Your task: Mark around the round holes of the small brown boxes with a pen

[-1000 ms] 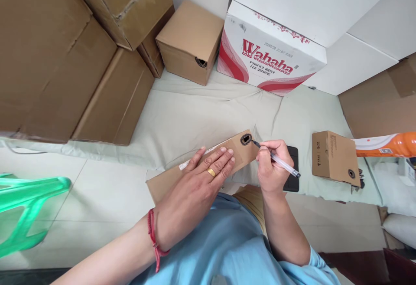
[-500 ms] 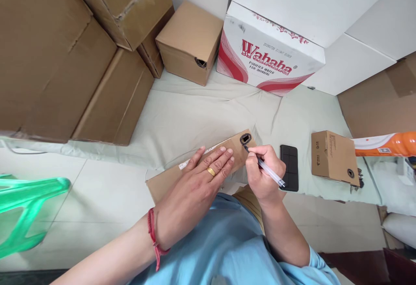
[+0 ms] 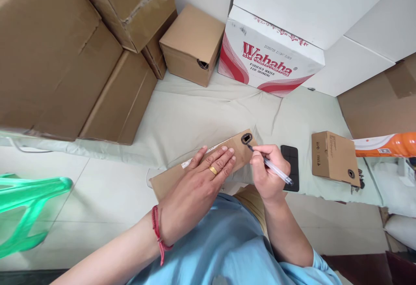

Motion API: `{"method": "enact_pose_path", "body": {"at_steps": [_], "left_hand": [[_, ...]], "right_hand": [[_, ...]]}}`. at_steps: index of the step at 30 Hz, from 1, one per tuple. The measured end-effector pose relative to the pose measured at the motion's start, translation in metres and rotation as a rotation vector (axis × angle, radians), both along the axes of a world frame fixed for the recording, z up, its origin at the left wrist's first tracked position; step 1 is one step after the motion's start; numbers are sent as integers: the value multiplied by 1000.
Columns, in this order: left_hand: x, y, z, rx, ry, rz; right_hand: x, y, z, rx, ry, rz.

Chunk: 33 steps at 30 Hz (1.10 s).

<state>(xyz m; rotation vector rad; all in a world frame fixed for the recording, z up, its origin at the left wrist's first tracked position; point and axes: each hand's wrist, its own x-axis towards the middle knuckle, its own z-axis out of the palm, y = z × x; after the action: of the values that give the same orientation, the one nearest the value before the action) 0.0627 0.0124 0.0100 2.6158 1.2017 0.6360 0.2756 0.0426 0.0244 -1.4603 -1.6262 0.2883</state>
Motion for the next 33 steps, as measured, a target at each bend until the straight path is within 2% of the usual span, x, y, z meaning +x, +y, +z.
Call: {"method": "enact_pose_path", "body": {"at_steps": [3, 5, 8, 12, 15, 18, 21, 24, 27, 30, 33], "left_hand": [[0, 0, -1, 7, -7, 3], [1, 1, -1, 7, -8, 2], [2, 1, -1, 1, -1, 8], [0, 1, 2, -8, 15, 6], [-3, 3, 8, -58, 20, 39], [-5, 6, 15, -100, 56, 109], [-7, 6, 21, -101, 180, 179], [-14, 4, 21, -119, 293, 221], [-25, 2, 17, -153, 331, 194], [-37, 3, 21, -160, 256, 173], [-47, 13, 39, -163, 73, 253]], "right_hand": [[15, -6, -9, 61, 90, -155], [29, -8, -17, 39, 104, -205], [51, -12, -31, -126, -70, -170], [70, -17, -54, -429, -388, -75], [75, -17, -71, -555, -445, -45], [76, -16, -79, -509, -360, -44], [76, -19, -82, -437, -261, -51], [74, -29, -86, -335, -182, -55], [71, -46, -92, -177, -126, -52], [69, -62, -96, -66, -84, 2], [70, -71, -96, -20, -21, 72]]}}
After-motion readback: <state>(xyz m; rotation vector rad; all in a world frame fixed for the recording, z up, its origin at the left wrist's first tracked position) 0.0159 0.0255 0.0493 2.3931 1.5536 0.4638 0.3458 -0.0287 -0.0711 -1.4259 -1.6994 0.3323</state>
